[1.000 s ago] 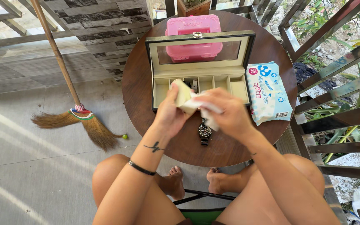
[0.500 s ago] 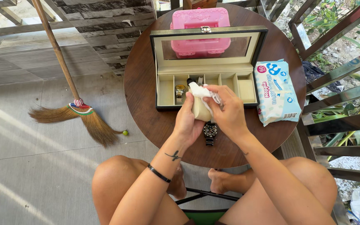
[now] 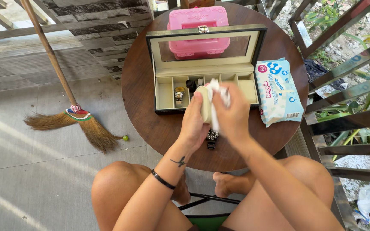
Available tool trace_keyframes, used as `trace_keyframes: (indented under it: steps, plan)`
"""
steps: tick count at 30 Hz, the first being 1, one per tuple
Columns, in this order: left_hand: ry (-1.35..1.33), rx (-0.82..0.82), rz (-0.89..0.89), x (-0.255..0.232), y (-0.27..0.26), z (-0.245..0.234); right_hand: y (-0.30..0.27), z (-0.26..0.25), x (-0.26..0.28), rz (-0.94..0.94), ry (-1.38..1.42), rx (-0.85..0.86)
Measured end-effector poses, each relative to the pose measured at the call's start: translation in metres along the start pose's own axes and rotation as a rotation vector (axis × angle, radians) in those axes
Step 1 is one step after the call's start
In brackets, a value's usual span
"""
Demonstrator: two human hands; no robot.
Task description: The person opens a jewelry box on an outdoor table, wipes watches and small accessories with a tissue, wipes a white watch cushion, and arranges the watches and accessories into the box compartments.
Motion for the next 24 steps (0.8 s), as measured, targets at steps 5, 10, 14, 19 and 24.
trace_keyframes:
  steps: [5,10,14,19,24]
  plan:
    - [0.056,-0.103,-0.066,0.003,-0.005,-0.013,-0.006,0.003,0.005,0.025,0.007,0.055]
    - [0.135,0.037,0.011,-0.006,-0.007,0.0,-0.006,0.005,0.011,0.01,0.076,0.022]
    - [0.204,-0.024,0.053,-0.041,0.001,-0.015,-0.029,0.014,-0.011,-0.032,-0.022,0.186]
    - [0.213,-0.036,-0.092,-0.038,0.007,-0.011,0.07,-0.057,-0.108,0.036,-0.173,-0.046]
    - [0.922,-0.11,-0.029,-0.046,0.007,-0.039,0.109,-0.13,-0.119,-0.154,-0.587,0.034]
Point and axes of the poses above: each hand's wrist, its own y-axis towards the middle knuckle, its own z-axis out of the palm, x = y × z, the point moved 7 cm from there along y, towards the middle knuckle, and after that the axes turned 9 degrees about z, right-handed, at the moved point
